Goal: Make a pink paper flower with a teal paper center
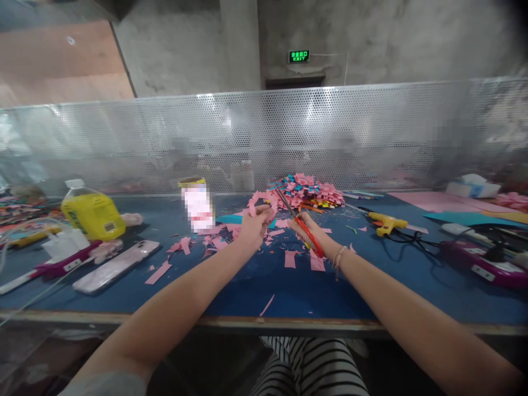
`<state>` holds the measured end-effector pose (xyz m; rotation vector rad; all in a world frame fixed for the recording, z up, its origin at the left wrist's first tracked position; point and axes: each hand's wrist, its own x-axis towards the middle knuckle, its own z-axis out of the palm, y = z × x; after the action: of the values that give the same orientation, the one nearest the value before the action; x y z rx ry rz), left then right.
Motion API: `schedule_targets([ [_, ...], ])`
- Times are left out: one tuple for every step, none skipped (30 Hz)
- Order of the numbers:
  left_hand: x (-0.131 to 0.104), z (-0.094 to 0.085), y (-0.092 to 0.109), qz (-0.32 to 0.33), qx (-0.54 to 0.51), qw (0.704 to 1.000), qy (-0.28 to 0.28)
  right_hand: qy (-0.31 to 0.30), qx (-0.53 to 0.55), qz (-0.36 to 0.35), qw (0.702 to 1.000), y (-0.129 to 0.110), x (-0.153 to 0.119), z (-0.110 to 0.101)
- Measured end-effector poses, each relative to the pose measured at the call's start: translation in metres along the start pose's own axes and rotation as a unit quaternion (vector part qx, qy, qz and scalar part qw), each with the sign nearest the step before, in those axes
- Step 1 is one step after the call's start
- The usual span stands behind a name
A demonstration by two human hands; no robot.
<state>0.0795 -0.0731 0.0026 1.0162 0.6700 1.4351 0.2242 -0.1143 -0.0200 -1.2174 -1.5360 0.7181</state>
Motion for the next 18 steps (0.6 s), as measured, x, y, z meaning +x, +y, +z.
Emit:
schedule_targets([
  [0.000, 0.000, 0.002, -0.003, -0.008, 1.000, 0.007, -0.003, -0.012, -0.003, 1.000, 0.000, 0.000, 0.001],
  [0.000, 0.001, 0.003, -0.005, -0.017, 1.000, 0.013, -0.005, -0.025, -0.006, 1.000, 0.000, 0.000, 0.001],
  [0.000, 0.001, 0.005, -0.008, -0.027, 0.999, 0.020, -0.006, -0.039, -0.007, 0.999, -0.001, 0.000, 0.002],
  [0.000, 0.002, 0.006, -0.010, -0.036, 0.999, 0.024, -0.007, -0.053, -0.007, 0.999, -0.001, 0.000, 0.003],
  [0.000, 0.003, 0.006, -0.011, -0.046, 0.999, 0.027, -0.010, -0.064, -0.008, 0.998, -0.001, 0.001, 0.004],
  [-0.001, 0.003, 0.006, -0.011, -0.054, 0.998, 0.028, -0.016, -0.071, -0.009, 0.997, -0.001, 0.001, 0.005],
  [-0.001, 0.003, 0.006, -0.010, -0.061, 0.998, 0.029, -0.020, -0.074, -0.013, 0.997, 0.000, 0.001, 0.006],
  [-0.001, 0.004, 0.006, -0.009, -0.065, 0.997, 0.028, -0.023, -0.075, -0.021, 0.997, 0.001, 0.002, 0.006],
  [-0.001, 0.004, 0.005, -0.008, -0.067, 0.997, 0.025, -0.024, -0.074, -0.028, 0.997, 0.002, 0.002, 0.007],
  [-0.002, 0.004, 0.005, -0.008, -0.068, 0.997, 0.023, -0.024, -0.072, -0.033, 0.997, 0.002, 0.002, 0.007],
  [-0.002, 0.004, 0.004, -0.008, -0.067, 0.997, 0.022, -0.023, -0.071, -0.035, 0.997, 0.002, 0.001, 0.007],
  [-0.002, 0.004, 0.003, -0.010, -0.066, 0.998, 0.020, -0.024, -0.069, -0.034, 0.997, 0.002, 0.001, 0.008],
  [-0.003, 0.004, 0.002, -0.012, -0.066, 0.998, 0.019, -0.026, -0.066, -0.029, 0.997, 0.001, 0.000, 0.008],
  [-0.004, 0.005, 0.001, -0.013, -0.067, 0.997, 0.019, -0.029, -0.064, -0.023, 0.997, -0.001, -0.001, 0.008],
  [-0.004, 0.005, 0.000, -0.014, -0.069, 0.997, 0.019, -0.032, -0.059, -0.016, 0.998, -0.003, -0.002, 0.009],
  [-0.005, 0.006, -0.001, -0.015, -0.071, 0.997, 0.018, -0.034, -0.054, -0.011, 0.998, -0.005, -0.003, 0.009],
  [-0.006, 0.006, -0.001, -0.015, -0.072, 0.997, 0.015, -0.036, -0.046, -0.008, 0.998, -0.007, -0.004, 0.010],
  [-0.006, 0.007, -0.002, -0.014, -0.074, 0.997, 0.013, -0.036, -0.035, -0.007, 0.999, -0.009, -0.005, 0.010],
])
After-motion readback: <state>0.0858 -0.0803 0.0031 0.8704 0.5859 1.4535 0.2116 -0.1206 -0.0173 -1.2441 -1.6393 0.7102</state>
